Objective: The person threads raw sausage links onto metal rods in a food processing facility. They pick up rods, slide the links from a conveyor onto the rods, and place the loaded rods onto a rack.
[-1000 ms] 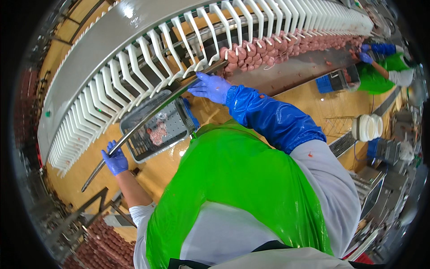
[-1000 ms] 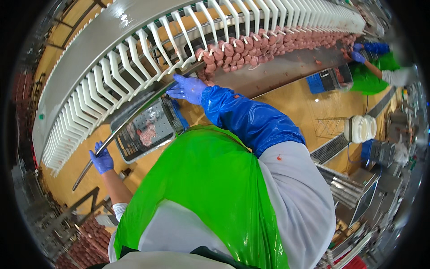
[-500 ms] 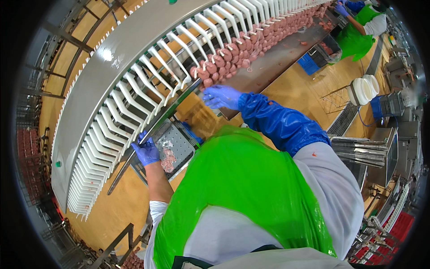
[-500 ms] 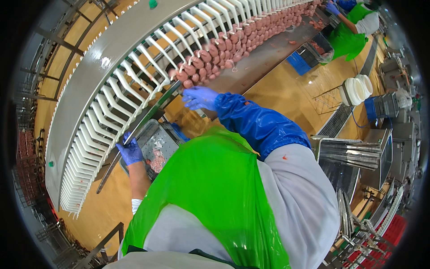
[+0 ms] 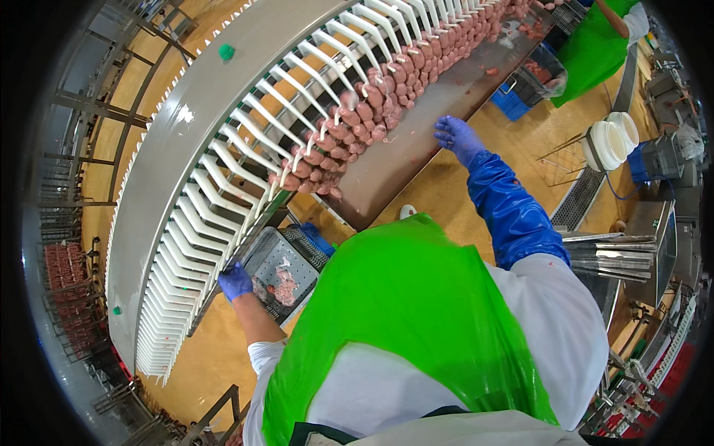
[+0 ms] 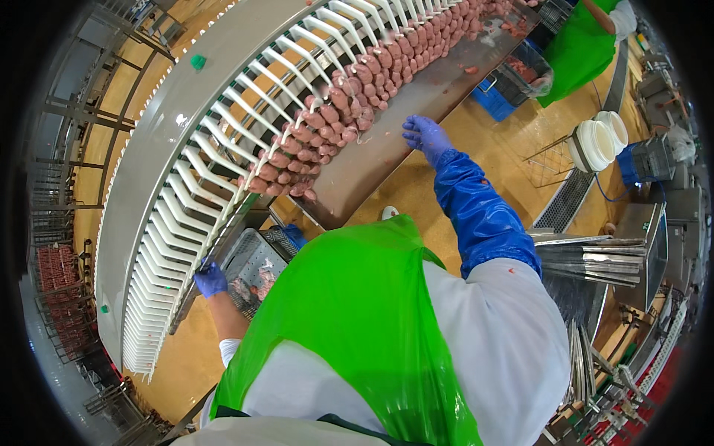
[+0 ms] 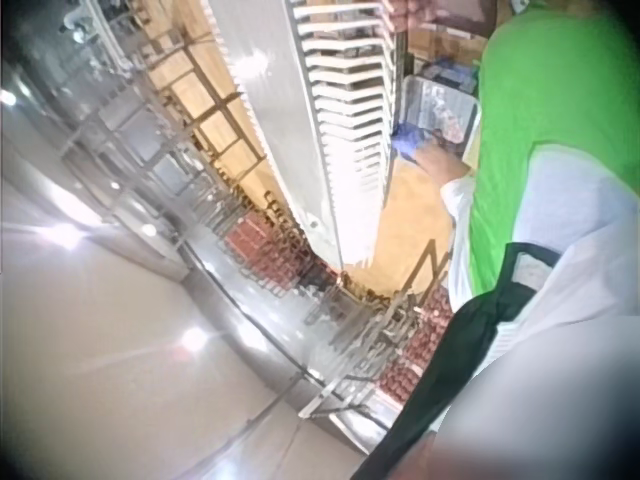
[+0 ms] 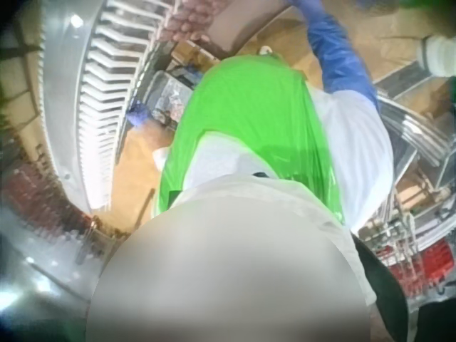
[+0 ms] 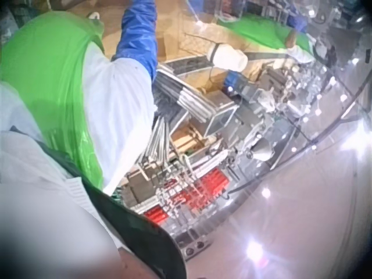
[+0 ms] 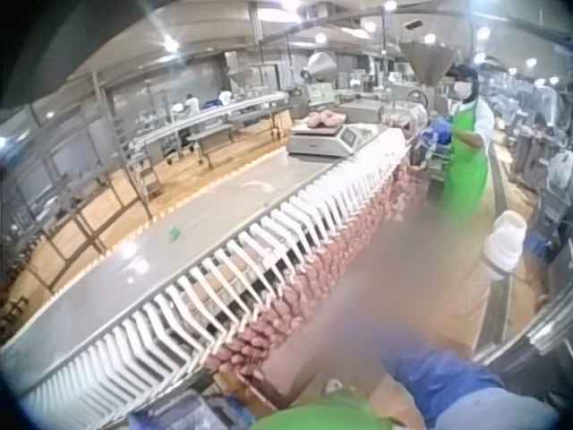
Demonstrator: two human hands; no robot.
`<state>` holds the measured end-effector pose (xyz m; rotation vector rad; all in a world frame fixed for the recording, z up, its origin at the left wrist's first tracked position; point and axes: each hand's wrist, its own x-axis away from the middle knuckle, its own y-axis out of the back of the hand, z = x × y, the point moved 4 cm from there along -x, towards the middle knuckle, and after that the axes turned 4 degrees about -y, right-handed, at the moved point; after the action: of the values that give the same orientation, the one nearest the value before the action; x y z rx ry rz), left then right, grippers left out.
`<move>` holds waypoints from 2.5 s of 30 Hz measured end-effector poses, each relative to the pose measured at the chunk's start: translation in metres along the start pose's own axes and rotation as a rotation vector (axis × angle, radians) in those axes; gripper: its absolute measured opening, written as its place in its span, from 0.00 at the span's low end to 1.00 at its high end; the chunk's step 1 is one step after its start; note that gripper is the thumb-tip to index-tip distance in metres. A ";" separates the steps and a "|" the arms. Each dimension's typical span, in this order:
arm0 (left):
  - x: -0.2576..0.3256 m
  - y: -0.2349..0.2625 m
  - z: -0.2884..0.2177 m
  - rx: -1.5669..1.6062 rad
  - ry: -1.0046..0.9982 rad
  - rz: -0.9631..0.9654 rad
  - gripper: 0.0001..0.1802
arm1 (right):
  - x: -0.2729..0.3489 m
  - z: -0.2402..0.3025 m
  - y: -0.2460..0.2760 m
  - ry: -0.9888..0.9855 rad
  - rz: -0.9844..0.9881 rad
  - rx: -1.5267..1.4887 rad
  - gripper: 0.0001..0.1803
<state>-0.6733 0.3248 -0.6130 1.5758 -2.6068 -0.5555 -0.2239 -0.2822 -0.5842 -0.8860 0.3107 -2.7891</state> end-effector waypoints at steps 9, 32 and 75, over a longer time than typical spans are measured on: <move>0.012 -0.012 0.005 0.921 0.565 -0.339 0.33 | -0.027 0.052 -0.015 0.113 0.198 0.195 0.23; -0.029 -0.011 0.009 0.872 0.503 -0.324 0.21 | -0.118 0.016 -0.096 0.038 0.218 0.055 0.15; -0.002 -0.049 0.009 0.929 0.525 -0.223 0.17 | -0.103 0.000 -0.116 0.167 0.401 0.274 0.17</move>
<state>-0.6326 0.3086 -0.6367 1.8364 -2.3440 1.0873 -0.1560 -0.1456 -0.6101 -0.4679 0.1092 -2.4548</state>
